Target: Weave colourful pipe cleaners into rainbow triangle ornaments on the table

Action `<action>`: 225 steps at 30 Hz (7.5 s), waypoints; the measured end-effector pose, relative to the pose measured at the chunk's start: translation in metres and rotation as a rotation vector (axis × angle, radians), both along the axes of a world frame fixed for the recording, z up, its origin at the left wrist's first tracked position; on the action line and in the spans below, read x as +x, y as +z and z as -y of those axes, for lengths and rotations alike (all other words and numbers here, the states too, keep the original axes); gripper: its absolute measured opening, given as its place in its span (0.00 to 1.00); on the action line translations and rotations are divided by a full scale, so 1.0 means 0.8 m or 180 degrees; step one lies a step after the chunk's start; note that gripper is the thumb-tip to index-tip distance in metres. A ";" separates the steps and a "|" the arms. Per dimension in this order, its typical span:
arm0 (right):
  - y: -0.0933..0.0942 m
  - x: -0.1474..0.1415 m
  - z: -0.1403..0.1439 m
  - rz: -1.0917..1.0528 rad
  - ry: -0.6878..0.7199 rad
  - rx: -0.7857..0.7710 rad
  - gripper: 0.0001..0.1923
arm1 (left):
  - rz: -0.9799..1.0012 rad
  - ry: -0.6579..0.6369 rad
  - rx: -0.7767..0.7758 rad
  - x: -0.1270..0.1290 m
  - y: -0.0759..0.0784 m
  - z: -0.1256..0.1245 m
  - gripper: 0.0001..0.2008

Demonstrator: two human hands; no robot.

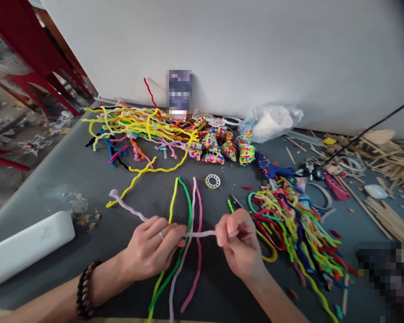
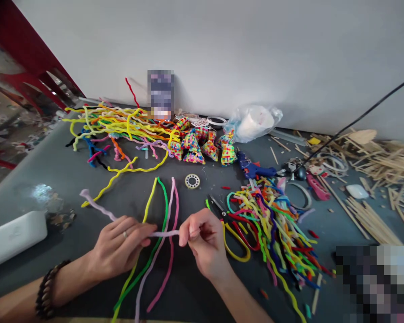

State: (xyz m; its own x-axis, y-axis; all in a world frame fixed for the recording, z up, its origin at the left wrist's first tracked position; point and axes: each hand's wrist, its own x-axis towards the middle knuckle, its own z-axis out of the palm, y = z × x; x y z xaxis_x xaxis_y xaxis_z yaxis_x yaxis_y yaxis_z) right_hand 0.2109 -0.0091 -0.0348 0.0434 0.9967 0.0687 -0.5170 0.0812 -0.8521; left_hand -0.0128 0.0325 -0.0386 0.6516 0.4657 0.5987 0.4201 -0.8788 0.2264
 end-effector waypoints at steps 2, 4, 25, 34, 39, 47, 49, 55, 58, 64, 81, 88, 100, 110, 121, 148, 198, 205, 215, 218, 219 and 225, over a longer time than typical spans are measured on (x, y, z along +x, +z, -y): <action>0.000 0.002 -0.004 -0.0009 -0.0014 -0.0112 0.10 | 0.0068 0.0177 -0.0142 -0.001 0.000 -0.003 0.14; 0.002 0.002 -0.007 0.0008 -0.0016 -0.0159 0.10 | 0.0104 0.0326 -0.0132 -0.002 -0.002 -0.007 0.13; 0.004 0.019 -0.017 0.0211 -0.0384 -0.0160 0.18 | 0.0271 0.0363 0.0116 -0.014 -0.003 -0.022 0.12; 0.000 0.013 -0.003 0.0265 0.0086 0.0270 0.15 | -0.0122 0.0371 0.0449 -0.013 0.006 -0.029 0.09; 0.005 0.027 -0.023 0.0037 -0.0612 -0.0260 0.15 | -0.0038 -0.0057 0.0692 -0.013 0.010 -0.023 0.08; 0.006 0.030 -0.015 0.0328 -0.0133 0.0092 0.15 | 0.0329 0.0740 -0.0088 -0.017 -0.006 -0.029 0.15; 0.005 0.029 -0.007 0.0498 0.0428 0.0397 0.13 | 0.0299 0.1006 -0.0166 -0.015 -0.005 -0.032 0.16; 0.013 0.032 -0.012 0.0388 -0.0007 0.0360 0.17 | -0.0119 0.0301 0.0229 -0.014 -0.004 -0.026 0.13; 0.018 0.041 -0.025 0.0285 -0.0702 -0.0056 0.19 | -0.0015 0.0185 0.0233 -0.014 -0.003 -0.020 0.12; 0.017 0.049 -0.022 0.0432 -0.0187 0.0067 0.19 | 0.0279 0.0683 -0.0255 -0.013 -0.004 -0.031 0.14; 0.022 0.056 -0.022 0.0336 -0.0326 0.0068 0.14 | 0.0186 0.0785 0.0094 -0.020 -0.003 -0.040 0.14; 0.021 0.050 -0.013 0.0198 0.0665 0.1014 0.21 | -0.0313 0.0596 0.0266 -0.023 -0.007 -0.041 0.13; 0.017 0.060 -0.033 -0.0211 -0.0735 -0.0175 0.13 | 0.0106 0.0741 0.0082 -0.027 -0.004 -0.042 0.12; 0.018 0.066 -0.032 -0.0311 -0.0729 0.0368 0.18 | -0.0408 -0.0099 0.0880 -0.018 0.011 -0.032 0.11; 0.015 0.064 -0.043 -0.0528 -0.1283 0.0036 0.19 | 0.0208 0.0704 0.0298 -0.030 -0.006 -0.047 0.15; 0.018 0.083 -0.048 -0.0625 -0.1991 -0.0184 0.18 | 0.0315 0.0811 -0.0027 -0.027 0.007 -0.057 0.07; 0.004 0.070 -0.048 -0.0789 -0.1885 -0.0633 0.16 | 0.3107 0.0141 -0.4145 -0.023 0.018 -0.055 0.32; 0.007 0.055 -0.041 -0.0593 -0.1456 -0.0395 0.15 | 0.4693 -0.0216 -0.4826 -0.023 0.025 -0.066 0.11; 0.003 0.038 -0.033 -0.0546 -0.1262 -0.0368 0.13 | 0.6031 -0.0212 -0.5326 -0.030 0.028 -0.073 0.11; 0.002 0.039 -0.033 -0.0639 -0.1272 -0.0388 0.12 | 0.6081 -0.0106 -0.5355 -0.032 0.030 -0.074 0.10; 0.001 0.039 -0.033 -0.0667 -0.1252 -0.0405 0.11 | 0.6073 -0.0108 -0.5336 -0.032 0.031 -0.075 0.11; 0.002 0.033 -0.030 -0.0694 -0.1051 -0.0338 0.10 | 0.5785 0.0569 -0.4769 -0.030 0.037 -0.085 0.19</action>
State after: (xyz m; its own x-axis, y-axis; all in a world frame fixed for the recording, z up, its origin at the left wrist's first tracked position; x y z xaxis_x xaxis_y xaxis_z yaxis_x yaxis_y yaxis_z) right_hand 0.2371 0.0149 -0.0334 0.3643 0.9278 -0.0799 -0.6474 0.1907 -0.7379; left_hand -0.0366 0.1009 -0.0093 -0.0238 0.9266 -0.3752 -0.8378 0.1863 0.5132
